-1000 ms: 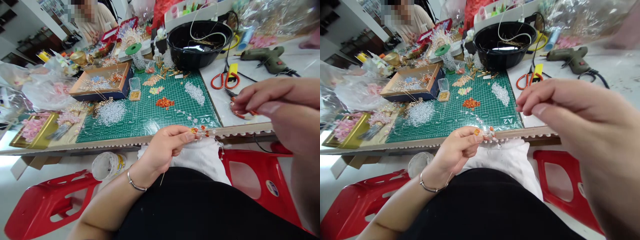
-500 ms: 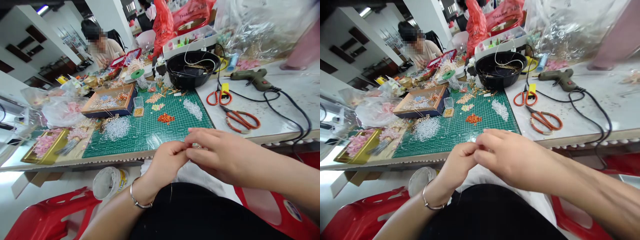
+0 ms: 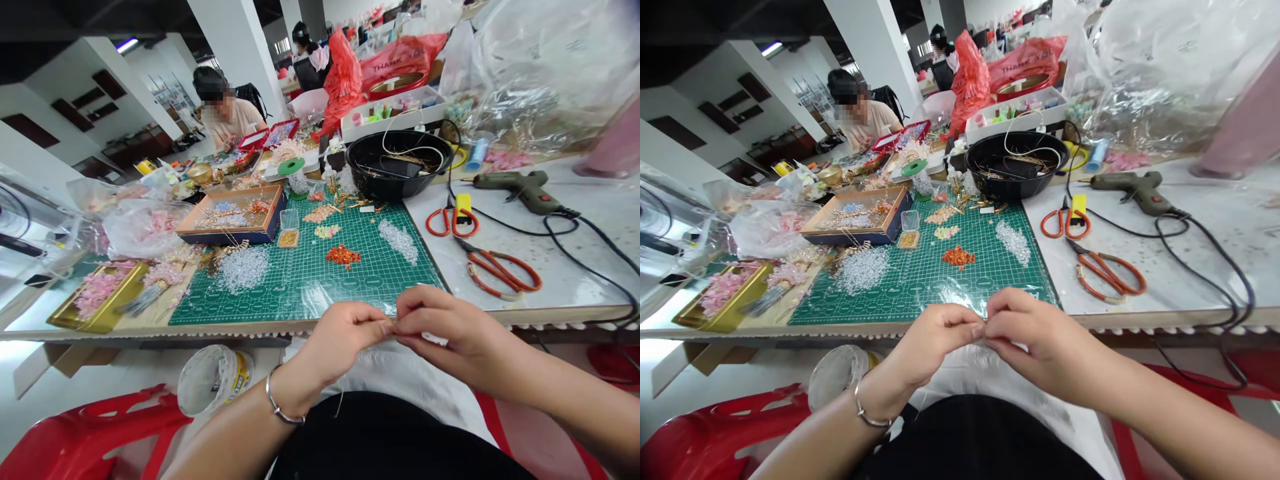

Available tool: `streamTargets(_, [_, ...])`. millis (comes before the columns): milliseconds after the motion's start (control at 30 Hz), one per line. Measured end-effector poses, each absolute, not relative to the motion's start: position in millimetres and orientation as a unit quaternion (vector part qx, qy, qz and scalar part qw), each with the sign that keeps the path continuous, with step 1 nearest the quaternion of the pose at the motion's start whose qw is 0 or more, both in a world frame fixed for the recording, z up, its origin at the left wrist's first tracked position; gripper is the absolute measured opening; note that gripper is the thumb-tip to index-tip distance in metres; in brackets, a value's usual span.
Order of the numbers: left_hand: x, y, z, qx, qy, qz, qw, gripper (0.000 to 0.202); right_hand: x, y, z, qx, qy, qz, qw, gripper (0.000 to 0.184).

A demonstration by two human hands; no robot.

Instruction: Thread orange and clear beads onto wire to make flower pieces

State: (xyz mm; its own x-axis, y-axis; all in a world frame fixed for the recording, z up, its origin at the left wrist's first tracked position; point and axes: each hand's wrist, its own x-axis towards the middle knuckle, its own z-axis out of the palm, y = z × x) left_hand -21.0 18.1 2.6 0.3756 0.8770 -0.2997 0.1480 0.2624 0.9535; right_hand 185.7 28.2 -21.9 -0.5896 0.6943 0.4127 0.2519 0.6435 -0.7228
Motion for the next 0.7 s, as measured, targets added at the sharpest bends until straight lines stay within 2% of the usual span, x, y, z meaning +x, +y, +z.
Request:
streamTargets(133, [-25, 21, 8, 0.640, 0.501, 0.244, 0.529, 0.024, 181, 35, -22, -0.346, -0.721, 0.474, 0.368, 0.006])
streamTargets(300, [-27, 14, 9, 0.725, 0.490, 0.234, 0.424, 0.024, 180, 32, -24, -0.368, -0.565, 0.647, 0.357, 0.015])
streamTargets(500, [-30, 8, 0, 0.812, 0.448, 0.261, 0.268, 0.023, 178, 23, -19, -0.372, -0.458, 0.716, 0.374, 0.012])
streamTargets(633, [-30, 8, -2, 0.832, 0.427, 0.286, 0.210, 0.023, 181, 19, -18, -0.375, -0.473, 0.699, 0.384, 0.010])
streamTargets(700, [-30, 8, 0, 0.827, 0.431, 0.292, 0.212, 0.024, 184, 20, -16, -0.385, -0.461, 0.709, 0.370, 0.016])
